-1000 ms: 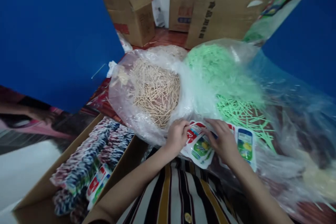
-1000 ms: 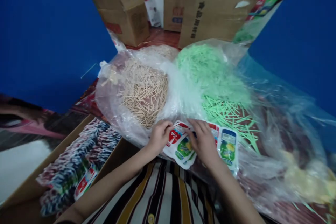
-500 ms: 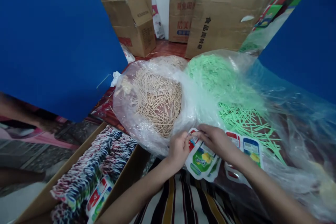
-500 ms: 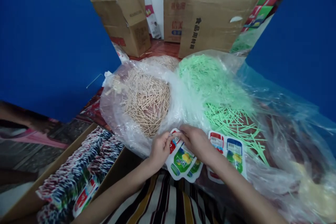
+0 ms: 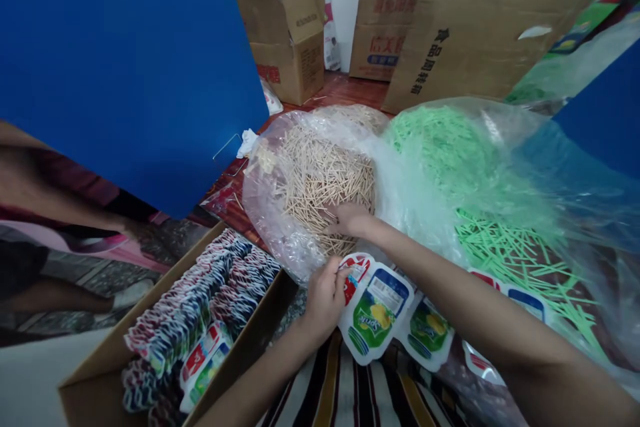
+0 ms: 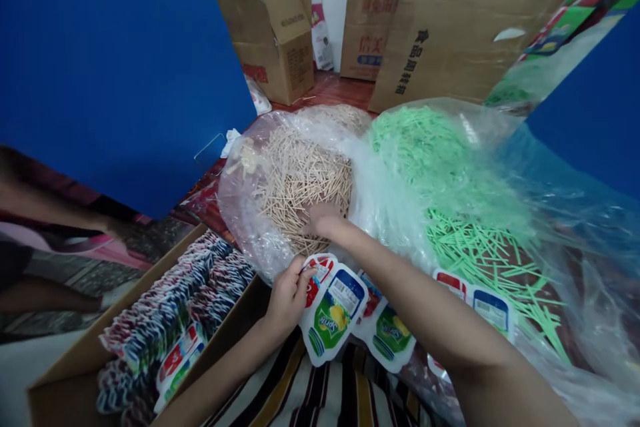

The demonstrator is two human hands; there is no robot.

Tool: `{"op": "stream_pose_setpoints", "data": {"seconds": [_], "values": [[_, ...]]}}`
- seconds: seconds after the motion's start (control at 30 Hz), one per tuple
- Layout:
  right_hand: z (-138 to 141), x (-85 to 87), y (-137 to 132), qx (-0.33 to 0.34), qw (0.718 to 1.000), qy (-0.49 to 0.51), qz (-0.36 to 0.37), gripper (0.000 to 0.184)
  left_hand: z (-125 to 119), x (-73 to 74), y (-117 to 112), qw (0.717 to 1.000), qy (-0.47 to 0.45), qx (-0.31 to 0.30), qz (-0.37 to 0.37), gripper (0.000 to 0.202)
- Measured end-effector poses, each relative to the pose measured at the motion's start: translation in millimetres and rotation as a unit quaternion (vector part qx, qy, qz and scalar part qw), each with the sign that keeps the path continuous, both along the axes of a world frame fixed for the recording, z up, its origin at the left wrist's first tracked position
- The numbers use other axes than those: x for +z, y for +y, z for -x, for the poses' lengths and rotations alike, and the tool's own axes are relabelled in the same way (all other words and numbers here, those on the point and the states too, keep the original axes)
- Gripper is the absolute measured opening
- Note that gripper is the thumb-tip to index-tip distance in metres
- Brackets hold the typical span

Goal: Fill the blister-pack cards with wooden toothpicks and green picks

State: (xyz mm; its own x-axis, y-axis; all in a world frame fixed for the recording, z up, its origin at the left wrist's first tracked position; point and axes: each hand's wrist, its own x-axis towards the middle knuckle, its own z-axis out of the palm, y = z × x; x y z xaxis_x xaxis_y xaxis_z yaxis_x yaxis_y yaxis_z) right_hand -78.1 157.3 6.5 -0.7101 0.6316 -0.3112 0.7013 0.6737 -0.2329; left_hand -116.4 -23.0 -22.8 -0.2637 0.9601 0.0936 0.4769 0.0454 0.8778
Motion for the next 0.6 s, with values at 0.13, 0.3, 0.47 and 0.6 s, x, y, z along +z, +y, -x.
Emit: {"op": "stream_pose_setpoints", "data": {"seconds": [0.13,0.3,0.47,0.6], "values": [[23,-2.8,-5,0.009,1.000,-0.030,0.005,0.044,5,-2.1,0,1.000,-0.008,0.026,-0.005,0.012],[31,-7.9,-1,-0.003,1.000,-0.015,0.009,0.028,8,-2.4,2,0.999,-0.023,0.035,0.003,0.013],[11,-11.6,15,-0.038,0.997,0.066,0.017,0.027,14,1.6,1,0.990,-0.131,0.050,0.013,0.017],[-7,-18.5,23,-0.070,0.985,0.156,0.012,0.025,16,2.0,3,0.972,-0.224,0.073,0.016,0.019]]}}
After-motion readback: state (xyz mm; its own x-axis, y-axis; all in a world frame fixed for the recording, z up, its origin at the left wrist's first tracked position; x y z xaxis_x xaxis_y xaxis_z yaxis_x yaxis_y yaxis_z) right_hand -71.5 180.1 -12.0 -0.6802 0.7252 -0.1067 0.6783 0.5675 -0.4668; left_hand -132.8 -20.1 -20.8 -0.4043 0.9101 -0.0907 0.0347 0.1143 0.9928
